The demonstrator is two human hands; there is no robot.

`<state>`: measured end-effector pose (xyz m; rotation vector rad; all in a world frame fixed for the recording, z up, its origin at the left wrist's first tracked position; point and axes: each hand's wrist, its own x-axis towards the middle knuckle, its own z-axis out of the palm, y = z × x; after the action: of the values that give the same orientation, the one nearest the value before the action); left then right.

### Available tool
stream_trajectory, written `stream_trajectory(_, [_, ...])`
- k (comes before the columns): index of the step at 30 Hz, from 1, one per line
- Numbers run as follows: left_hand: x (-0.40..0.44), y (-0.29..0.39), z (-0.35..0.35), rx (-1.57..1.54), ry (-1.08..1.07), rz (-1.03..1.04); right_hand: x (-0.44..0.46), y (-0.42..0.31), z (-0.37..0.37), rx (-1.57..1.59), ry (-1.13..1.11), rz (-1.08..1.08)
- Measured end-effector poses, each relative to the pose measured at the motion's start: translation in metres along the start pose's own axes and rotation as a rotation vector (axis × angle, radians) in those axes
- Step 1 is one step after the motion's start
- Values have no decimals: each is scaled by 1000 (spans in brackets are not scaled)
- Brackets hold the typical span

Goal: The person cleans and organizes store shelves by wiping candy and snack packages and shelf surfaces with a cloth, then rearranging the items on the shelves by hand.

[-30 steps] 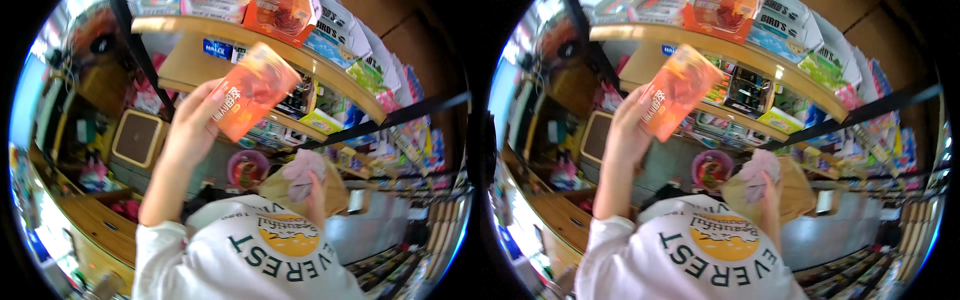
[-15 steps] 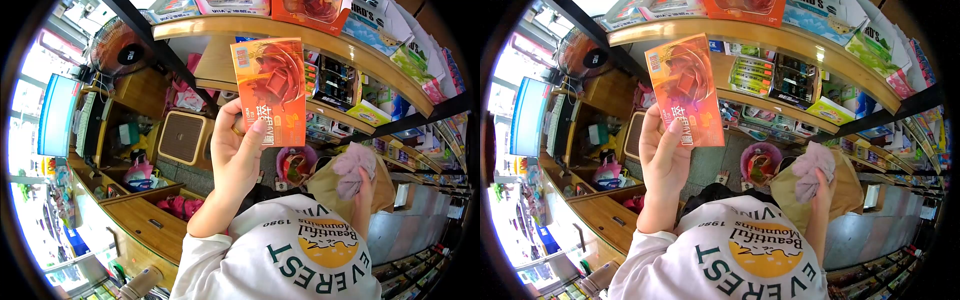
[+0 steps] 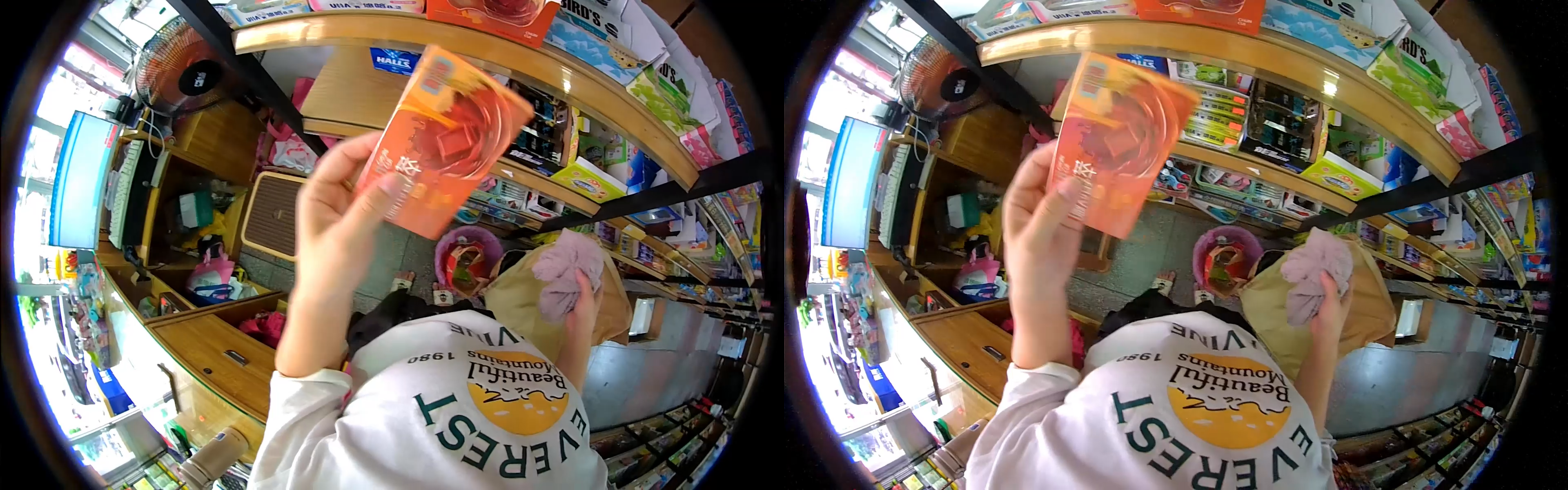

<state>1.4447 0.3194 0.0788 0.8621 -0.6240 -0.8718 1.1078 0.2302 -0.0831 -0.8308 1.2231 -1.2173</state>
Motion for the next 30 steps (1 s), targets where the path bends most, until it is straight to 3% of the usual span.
stream_trajectory(2, [10,12,-5,176,7,65,-4,-3,8,30,5,14])
stream_trajectory(6, [21,26,-16,228,-18,64,-3,3,5,37,8,41])
stream_trajectory(8, [22,29,-17,481,-169,-108,-3,3,4,22,-18,37])
stream_trajectory(10, [26,30,-11,594,-204,-136,-8,-1,9,9,-18,56])
stream_trajectory(12, [27,27,-11,827,-389,-119,-4,3,5,-49,52,69])
stream_trajectory(16, [22,16,-14,615,-367,-148,-2,4,2,-28,-20,71])
stream_trajectory(19, [20,19,-9,291,-205,-442,-6,-3,10,-39,-20,55])
stream_trajectory(30, [12,14,-22,101,-268,-363,-3,6,-4,-32,-76,68])
